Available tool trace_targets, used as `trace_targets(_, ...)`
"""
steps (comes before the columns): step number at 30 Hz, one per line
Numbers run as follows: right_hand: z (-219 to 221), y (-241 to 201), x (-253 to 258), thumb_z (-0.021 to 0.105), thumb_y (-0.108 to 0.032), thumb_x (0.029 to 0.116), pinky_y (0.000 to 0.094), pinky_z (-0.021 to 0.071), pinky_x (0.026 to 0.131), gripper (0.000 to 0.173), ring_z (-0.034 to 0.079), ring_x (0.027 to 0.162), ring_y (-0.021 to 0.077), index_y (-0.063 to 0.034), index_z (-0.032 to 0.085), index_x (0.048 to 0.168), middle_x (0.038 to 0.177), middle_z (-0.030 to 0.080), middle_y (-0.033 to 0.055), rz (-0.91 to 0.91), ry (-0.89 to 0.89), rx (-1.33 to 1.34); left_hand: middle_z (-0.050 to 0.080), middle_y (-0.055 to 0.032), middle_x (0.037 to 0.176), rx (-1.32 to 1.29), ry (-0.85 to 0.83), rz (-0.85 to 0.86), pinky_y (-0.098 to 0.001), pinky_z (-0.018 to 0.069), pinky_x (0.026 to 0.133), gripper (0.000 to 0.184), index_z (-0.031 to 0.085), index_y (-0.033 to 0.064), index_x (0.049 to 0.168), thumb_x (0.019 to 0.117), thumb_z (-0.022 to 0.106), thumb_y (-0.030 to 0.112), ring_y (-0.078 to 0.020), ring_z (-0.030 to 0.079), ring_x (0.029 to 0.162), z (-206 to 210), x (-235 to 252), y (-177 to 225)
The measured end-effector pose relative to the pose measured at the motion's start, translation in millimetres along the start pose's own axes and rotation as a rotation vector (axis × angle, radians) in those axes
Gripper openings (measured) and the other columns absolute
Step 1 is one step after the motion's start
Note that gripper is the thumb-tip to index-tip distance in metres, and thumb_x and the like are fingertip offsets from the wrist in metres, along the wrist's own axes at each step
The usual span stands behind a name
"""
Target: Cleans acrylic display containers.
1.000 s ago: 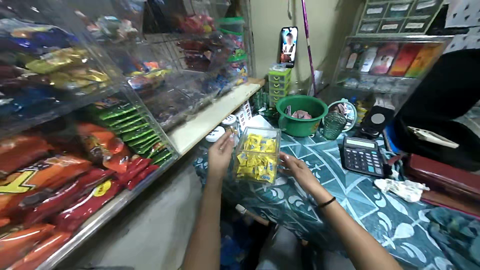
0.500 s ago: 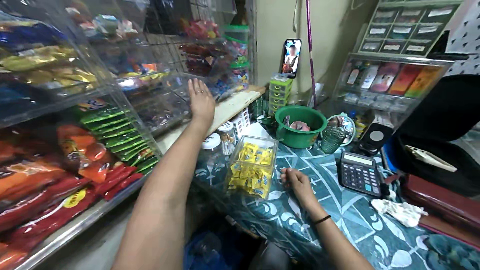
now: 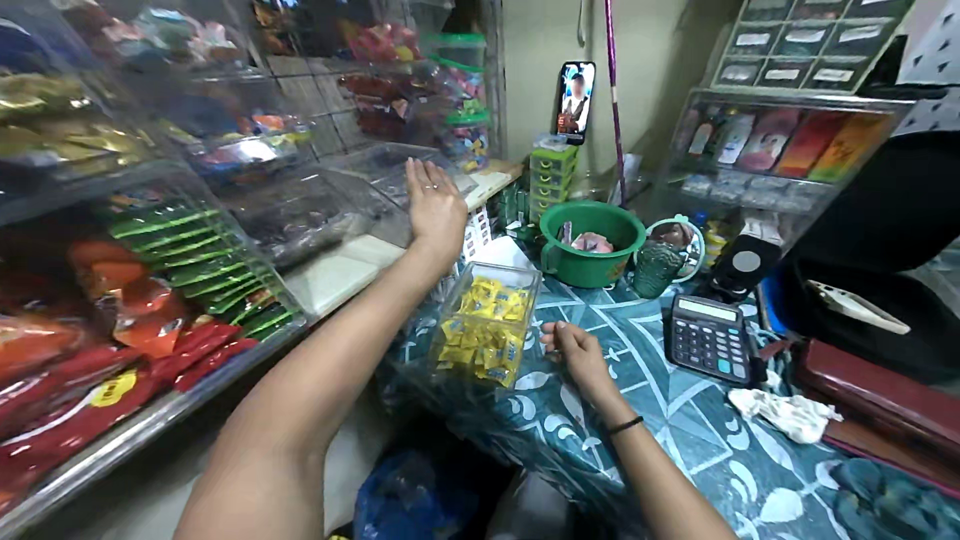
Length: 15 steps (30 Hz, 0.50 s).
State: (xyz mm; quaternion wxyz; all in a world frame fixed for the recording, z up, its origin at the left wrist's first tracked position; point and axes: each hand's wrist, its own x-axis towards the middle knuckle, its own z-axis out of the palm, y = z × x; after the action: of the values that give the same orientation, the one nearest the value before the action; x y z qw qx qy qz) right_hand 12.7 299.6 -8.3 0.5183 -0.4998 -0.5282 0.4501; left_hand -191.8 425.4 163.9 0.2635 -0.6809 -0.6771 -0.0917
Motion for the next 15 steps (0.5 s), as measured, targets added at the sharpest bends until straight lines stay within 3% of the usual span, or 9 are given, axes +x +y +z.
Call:
trace_targets(4,-8.3,-8.7,0.3,0.034,-0.020,0.1122,0.0265,0.0565,0.073,0.041,0.068,0.084,0.0091,0.0035,0.066,0.121,0.099,0.072,0.0071,-0.006,0.056,0.019,0.036,-0.0390,0.151,-0.038,0.092,0.201,-0.0602,0.0117,0.123,0.054,0.032,-0.0201,0.146,0.0952,0.049,-0.012,-0.0505,0.029,0.147,-32.5,-40.2,17.3)
trace_targets(8,-25.8,-22.0,-4.4,0.032,-0.020,0.1126,0.0274,0.0565,0.075,0.041,0.068,0.085,0.0097,0.0041,0.063,0.122,0.101,0.071,0.0074,-0.043,0.165,0.114,0.042,-0.0363,0.149,-0.159,0.356,0.488,-0.0630,0.0193,0.120,0.049,0.036,-0.0185,0.146,0.0990,0.045,-0.007,-0.0510,0.036,0.143,-59.5,-93.0,37.6)
trace_targets(11,-54.0,-24.2,-27.1,0.030,-0.022,0.1126,0.0276,0.0562,0.077,0.043,0.068,0.089,0.0101,0.0028,0.062,0.125,0.104,0.071,0.0063,-0.123,0.327,0.169,0.049,-0.0304,0.147,-0.226,0.558,0.647,-0.0597,0.0270,0.118,0.044,0.046,-0.0145,0.142,0.0993,0.045,-0.006,-0.0458,0.044,0.141,-73.4,-138.8,65.3)
trace_targets(13,-79.2,-27.3,-52.1,0.030,-0.021,0.1116,0.0273,0.0559,0.078,0.042,0.067,0.089,0.0088,0.0034,0.061,0.125,0.103,0.070,0.0047,-0.189,0.477,0.140,0.047,-0.0312,0.149,-0.287,0.583,0.760,-0.0596,0.0282,0.118,0.046,0.045,-0.0149,0.143,0.0991,0.048,-0.002,-0.0450,0.043,0.141,-76.5,-169.2,81.3)
trace_targets(15,-107.5,-31.9,-82.6,0.031,-0.021,0.1104,0.0258,0.0561,0.077,0.041,0.067,0.086,0.0061,0.0053,0.061,0.123,0.100,0.070,0.0030,-0.271,0.627,0.052,0.051,-0.0266,0.147,-0.366,0.630,0.829,-0.0559,0.0338,0.117,0.043,0.051,-0.0109,0.141,0.1003,0.048,0.000,-0.0403,0.048,0.140,-64.4,-195.9,98.5)
